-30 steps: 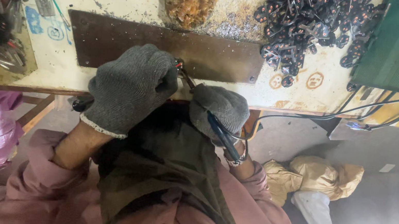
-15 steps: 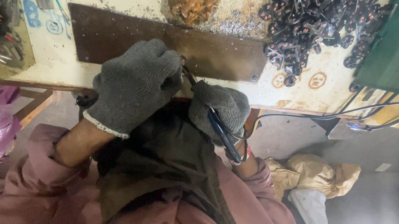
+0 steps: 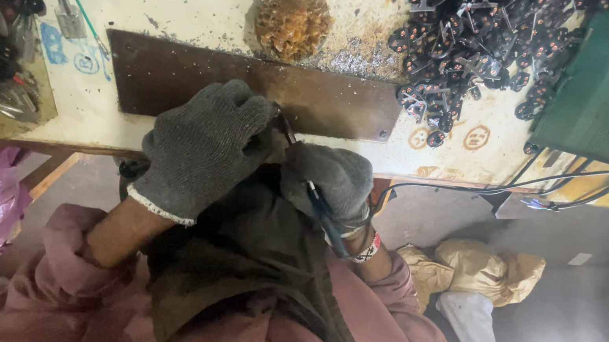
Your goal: The person solders wires to small connector plugs at a workbench. They hold a wire in one hand and a soldering iron in the other, touch the iron and solder to the connector terminals, then set finished connectors aside and pick up the next one, repeating the cycle.
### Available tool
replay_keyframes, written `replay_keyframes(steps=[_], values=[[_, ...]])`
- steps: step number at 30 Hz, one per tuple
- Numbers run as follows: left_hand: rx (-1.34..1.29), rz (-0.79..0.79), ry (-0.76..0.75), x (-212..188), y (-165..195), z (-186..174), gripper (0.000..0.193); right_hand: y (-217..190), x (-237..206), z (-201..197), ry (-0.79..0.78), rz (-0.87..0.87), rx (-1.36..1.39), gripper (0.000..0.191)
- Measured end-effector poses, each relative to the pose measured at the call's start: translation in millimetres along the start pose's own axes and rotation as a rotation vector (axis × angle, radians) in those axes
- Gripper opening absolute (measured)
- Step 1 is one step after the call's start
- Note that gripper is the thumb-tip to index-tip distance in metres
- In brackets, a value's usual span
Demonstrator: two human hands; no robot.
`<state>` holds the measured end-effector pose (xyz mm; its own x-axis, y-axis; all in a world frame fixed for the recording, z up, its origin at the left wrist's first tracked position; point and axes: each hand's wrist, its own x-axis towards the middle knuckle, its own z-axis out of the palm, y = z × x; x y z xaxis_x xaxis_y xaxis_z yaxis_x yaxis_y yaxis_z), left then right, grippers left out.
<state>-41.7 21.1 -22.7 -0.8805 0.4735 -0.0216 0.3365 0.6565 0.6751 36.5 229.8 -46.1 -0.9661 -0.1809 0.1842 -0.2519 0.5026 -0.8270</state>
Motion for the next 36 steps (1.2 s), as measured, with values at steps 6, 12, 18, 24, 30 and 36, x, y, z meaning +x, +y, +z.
replay_keyframes(steps=[6, 12, 18, 24, 30, 36], values=[[0.012, -0.009, -0.070, -1.7, -1.4, -1.7, 0.022, -1.0, 7.6, -5.0, -0.118, -0.117, -0.134, 0.026], [0.009, -0.012, -0.052, -2.9, -2.3, 0.9, 0.019, 3.0, -3.4, -2.2, -0.102, -0.038, -0.001, 0.029], [0.014, 0.004, -0.025, -2.3, -4.2, 2.7, 0.017, 6.8, -16.6, 2.4, -0.017, 0.384, 0.416, 0.023], [0.019, 0.023, 0.012, -5.1, -4.4, 3.8, 0.023, 9.9, -7.9, -0.7, -0.049, -0.073, -0.048, 0.028], [0.030, 0.004, -0.045, -2.2, -3.8, 0.1, 0.023, 7.3, -4.7, -2.0, -0.115, -0.101, -0.163, 0.023], [-0.016, 0.029, 0.002, 0.0, -0.9, -3.4, 0.018, 14.1, -13.6, -4.4, 0.048, 0.145, 0.133, 0.023]])
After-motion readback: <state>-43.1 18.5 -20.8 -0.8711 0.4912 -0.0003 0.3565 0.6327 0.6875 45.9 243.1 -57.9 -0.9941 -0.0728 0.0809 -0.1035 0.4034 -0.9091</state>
